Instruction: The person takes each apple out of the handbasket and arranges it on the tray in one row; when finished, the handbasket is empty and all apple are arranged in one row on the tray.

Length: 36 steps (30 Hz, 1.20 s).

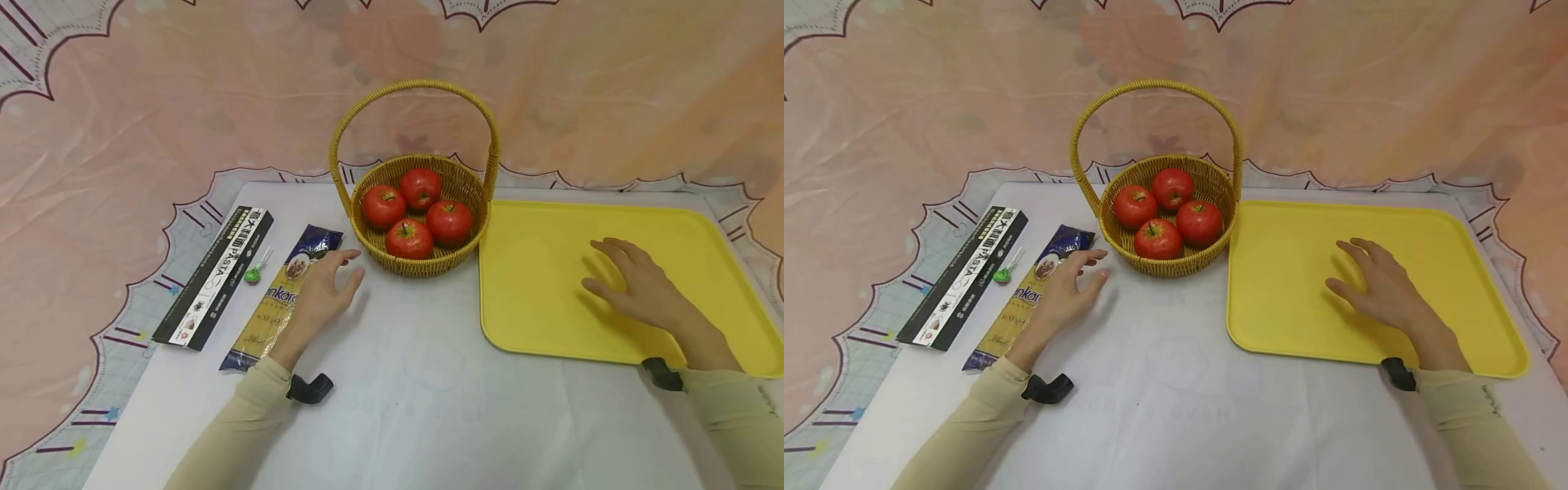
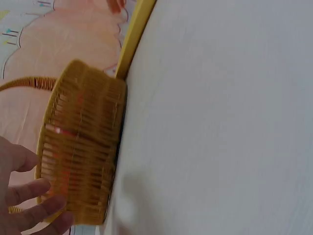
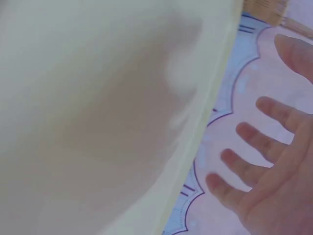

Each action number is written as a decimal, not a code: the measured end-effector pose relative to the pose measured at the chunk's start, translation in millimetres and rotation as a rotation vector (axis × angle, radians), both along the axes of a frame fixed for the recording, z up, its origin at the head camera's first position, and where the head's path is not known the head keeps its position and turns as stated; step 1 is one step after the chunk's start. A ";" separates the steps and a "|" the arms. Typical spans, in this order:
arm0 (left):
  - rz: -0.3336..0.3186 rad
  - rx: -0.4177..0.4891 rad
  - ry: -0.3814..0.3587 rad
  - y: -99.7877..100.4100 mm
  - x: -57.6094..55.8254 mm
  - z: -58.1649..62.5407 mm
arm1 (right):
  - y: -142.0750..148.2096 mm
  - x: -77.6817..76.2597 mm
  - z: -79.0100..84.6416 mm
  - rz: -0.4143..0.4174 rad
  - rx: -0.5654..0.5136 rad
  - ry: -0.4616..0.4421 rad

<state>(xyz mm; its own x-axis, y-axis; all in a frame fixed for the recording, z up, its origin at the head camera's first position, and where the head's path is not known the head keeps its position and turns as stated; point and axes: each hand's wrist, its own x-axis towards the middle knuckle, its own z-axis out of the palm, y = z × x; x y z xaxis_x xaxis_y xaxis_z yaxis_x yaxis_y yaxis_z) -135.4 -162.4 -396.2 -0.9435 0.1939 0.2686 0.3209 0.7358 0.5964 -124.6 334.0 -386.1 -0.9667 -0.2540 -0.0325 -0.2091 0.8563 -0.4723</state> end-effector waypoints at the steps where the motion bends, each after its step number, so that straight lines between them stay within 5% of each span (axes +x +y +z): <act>1: -0.011 0.023 0.003 4.0 3.0 -0.7 | -1.7 0.2 1.2 -0.001 -0.029 -0.005; 11: -0.217 0.086 -0.013 39.0 22.0 -14.4 | -24.7 4.0 3.8 -0.010 -0.226 0.010; 16: -0.334 0.097 0.011 53.3 20.6 -19.0 | -36.5 0.9 3.3 -0.013 -0.295 0.066; 27: -0.564 0.108 -0.060 87.8 9.1 -28.0 | -50.2 -19.0 16.9 -0.039 -0.331 0.095; 36: -0.775 -0.115 0.163 127.7 4.9 -45.2 | -43.3 -24.0 6.1 -0.020 -0.291 0.086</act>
